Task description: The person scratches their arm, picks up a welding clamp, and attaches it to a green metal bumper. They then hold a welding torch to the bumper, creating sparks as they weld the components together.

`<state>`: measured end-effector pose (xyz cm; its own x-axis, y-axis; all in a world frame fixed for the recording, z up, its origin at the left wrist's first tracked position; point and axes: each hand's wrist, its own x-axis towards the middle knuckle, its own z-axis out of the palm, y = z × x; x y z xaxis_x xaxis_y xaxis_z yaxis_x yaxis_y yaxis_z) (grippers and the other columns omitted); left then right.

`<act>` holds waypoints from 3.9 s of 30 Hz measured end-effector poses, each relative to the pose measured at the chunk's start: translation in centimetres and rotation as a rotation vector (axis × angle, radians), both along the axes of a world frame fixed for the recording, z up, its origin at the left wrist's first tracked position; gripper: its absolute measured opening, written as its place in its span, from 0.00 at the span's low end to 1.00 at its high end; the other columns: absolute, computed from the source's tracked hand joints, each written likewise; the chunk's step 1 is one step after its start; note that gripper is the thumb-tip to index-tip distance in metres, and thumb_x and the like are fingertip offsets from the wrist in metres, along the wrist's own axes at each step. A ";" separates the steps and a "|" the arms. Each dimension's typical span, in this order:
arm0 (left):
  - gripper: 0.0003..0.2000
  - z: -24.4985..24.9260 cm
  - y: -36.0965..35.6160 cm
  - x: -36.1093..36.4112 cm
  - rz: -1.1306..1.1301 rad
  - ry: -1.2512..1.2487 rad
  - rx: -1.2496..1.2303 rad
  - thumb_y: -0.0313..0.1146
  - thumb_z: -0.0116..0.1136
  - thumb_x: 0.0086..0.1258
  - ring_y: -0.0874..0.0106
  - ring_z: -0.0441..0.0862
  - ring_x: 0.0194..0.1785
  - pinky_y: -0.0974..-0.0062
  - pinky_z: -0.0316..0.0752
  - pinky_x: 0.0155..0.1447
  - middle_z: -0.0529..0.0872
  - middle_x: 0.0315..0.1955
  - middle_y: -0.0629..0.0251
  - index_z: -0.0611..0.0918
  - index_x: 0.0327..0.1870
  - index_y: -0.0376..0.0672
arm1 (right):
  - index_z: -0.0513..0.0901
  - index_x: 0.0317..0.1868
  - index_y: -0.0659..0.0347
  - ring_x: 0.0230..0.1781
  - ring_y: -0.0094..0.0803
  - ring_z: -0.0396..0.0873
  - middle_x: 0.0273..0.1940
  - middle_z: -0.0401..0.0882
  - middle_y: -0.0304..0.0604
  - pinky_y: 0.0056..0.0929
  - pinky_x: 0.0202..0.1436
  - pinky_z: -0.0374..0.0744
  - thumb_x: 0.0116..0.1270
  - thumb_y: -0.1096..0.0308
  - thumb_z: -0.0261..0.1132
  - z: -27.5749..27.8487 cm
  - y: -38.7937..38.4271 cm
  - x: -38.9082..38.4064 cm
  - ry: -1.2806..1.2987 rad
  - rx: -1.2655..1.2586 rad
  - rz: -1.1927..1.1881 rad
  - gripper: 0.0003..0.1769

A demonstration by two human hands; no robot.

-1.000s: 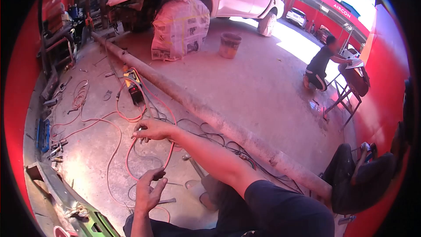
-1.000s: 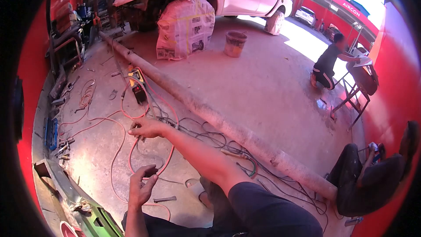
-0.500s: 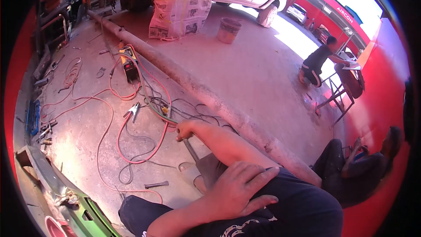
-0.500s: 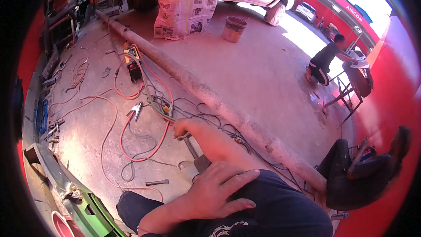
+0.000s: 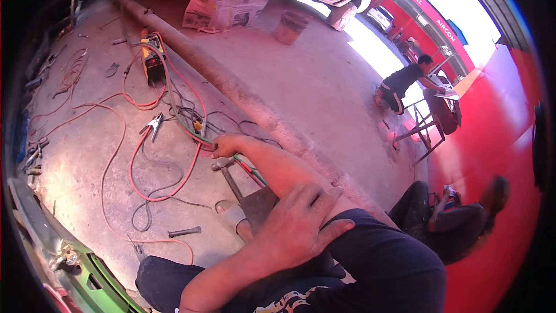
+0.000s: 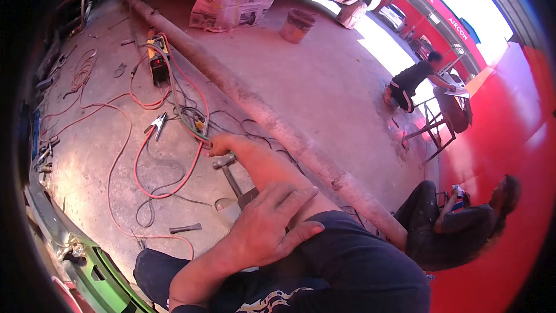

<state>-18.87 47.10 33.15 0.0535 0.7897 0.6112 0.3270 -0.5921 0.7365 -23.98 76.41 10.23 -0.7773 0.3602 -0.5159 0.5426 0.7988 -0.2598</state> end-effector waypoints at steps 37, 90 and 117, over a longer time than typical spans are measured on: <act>0.24 0.9 -0.4 1.1 -0.390 -0.121 0.001 0.43 0.80 0.60 0.56 0.83 0.49 0.62 0.79 0.52 0.85 0.47 0.55 0.84 0.50 0.38 | 0.89 0.52 0.59 0.54 0.47 0.86 0.51 0.89 0.55 0.45 0.57 0.81 0.63 0.40 0.72 -1.4 4.7 3.4 0.041 0.017 -0.186 0.31; 0.13 -2.0 0.7 3.2 -0.118 -0.127 0.061 0.31 0.68 0.71 0.54 0.85 0.53 0.62 0.82 0.57 0.85 0.50 0.54 0.83 0.52 0.37 | 0.85 0.62 0.57 0.37 0.31 0.84 0.45 0.87 0.41 0.34 0.36 0.80 0.70 0.37 0.68 -0.1 7.7 9.2 -0.031 -0.231 -0.544 0.34; 0.15 -1.8 1.4 2.2 -0.048 0.002 0.089 0.20 0.66 0.63 0.53 0.84 0.51 0.61 0.81 0.56 0.85 0.48 0.54 0.83 0.51 0.37 | 0.90 0.47 0.61 0.40 0.46 0.86 0.38 0.89 0.52 0.49 0.45 0.81 0.68 0.39 0.66 -0.9 6.6 6.7 -0.087 0.011 -0.199 0.30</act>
